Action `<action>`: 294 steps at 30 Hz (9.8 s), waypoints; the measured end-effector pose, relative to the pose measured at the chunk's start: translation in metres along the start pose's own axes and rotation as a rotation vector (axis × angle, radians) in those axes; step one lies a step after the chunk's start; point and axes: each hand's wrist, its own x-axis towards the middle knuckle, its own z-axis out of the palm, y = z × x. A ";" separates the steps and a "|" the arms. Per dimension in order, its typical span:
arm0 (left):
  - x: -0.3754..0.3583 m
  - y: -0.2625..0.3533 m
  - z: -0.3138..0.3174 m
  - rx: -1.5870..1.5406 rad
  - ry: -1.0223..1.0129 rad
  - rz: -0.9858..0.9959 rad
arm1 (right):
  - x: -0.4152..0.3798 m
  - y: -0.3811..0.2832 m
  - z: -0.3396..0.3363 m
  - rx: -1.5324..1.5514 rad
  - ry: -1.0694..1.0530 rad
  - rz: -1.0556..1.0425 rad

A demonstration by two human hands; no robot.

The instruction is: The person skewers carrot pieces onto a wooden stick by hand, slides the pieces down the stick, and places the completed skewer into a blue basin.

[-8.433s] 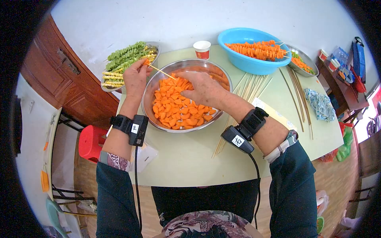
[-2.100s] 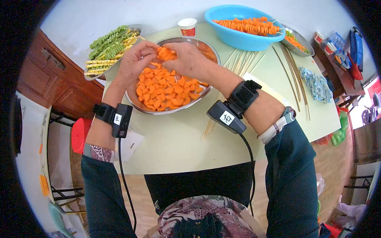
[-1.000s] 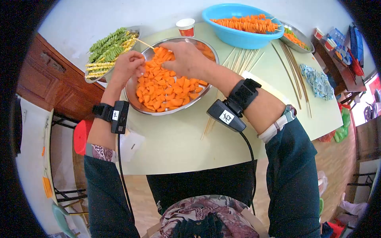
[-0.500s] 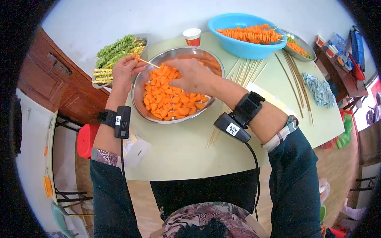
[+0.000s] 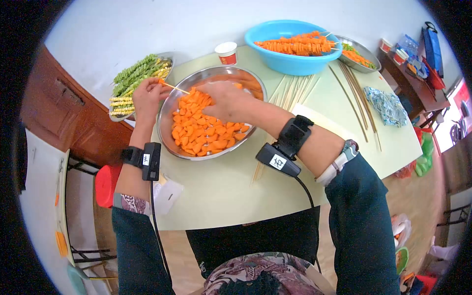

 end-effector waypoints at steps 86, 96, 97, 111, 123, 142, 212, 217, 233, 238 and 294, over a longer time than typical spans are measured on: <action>-0.027 0.018 0.012 0.118 -0.680 0.059 | 0.009 0.005 0.012 -0.254 -0.204 0.125; -0.021 0.012 0.010 0.127 -0.623 0.080 | 0.011 0.003 0.010 -0.290 -0.271 0.134; -0.020 0.011 0.009 0.113 -0.606 0.074 | 0.010 0.001 0.007 -0.267 -0.287 0.146; -0.020 0.015 0.011 0.050 -0.555 0.088 | 0.010 0.009 0.013 -0.282 -0.248 0.122; 0.001 -0.022 0.004 -0.057 -0.524 0.097 | 0.015 0.002 0.010 -0.202 -0.073 0.151; -0.024 -0.023 0.001 0.589 -0.758 0.401 | 0.021 0.003 0.011 0.043 0.561 -0.072; -0.004 0.009 -0.011 -0.432 -0.040 -0.202 | 0.000 -0.007 0.002 -0.147 0.039 -0.041; -0.004 0.010 -0.010 -0.420 -0.004 -0.214 | 0.000 -0.007 0.003 -0.174 0.038 -0.019; 0.001 0.005 -0.006 -0.021 0.066 0.073 | 0.003 -0.003 0.010 -0.166 0.022 0.023; -0.001 0.006 -0.005 -0.046 0.030 0.046 | 0.002 -0.004 0.008 -0.172 0.010 0.022; -0.019 0.034 0.012 -0.172 -0.299 -0.023 | 0.012 -0.012 -0.005 0.342 0.176 0.213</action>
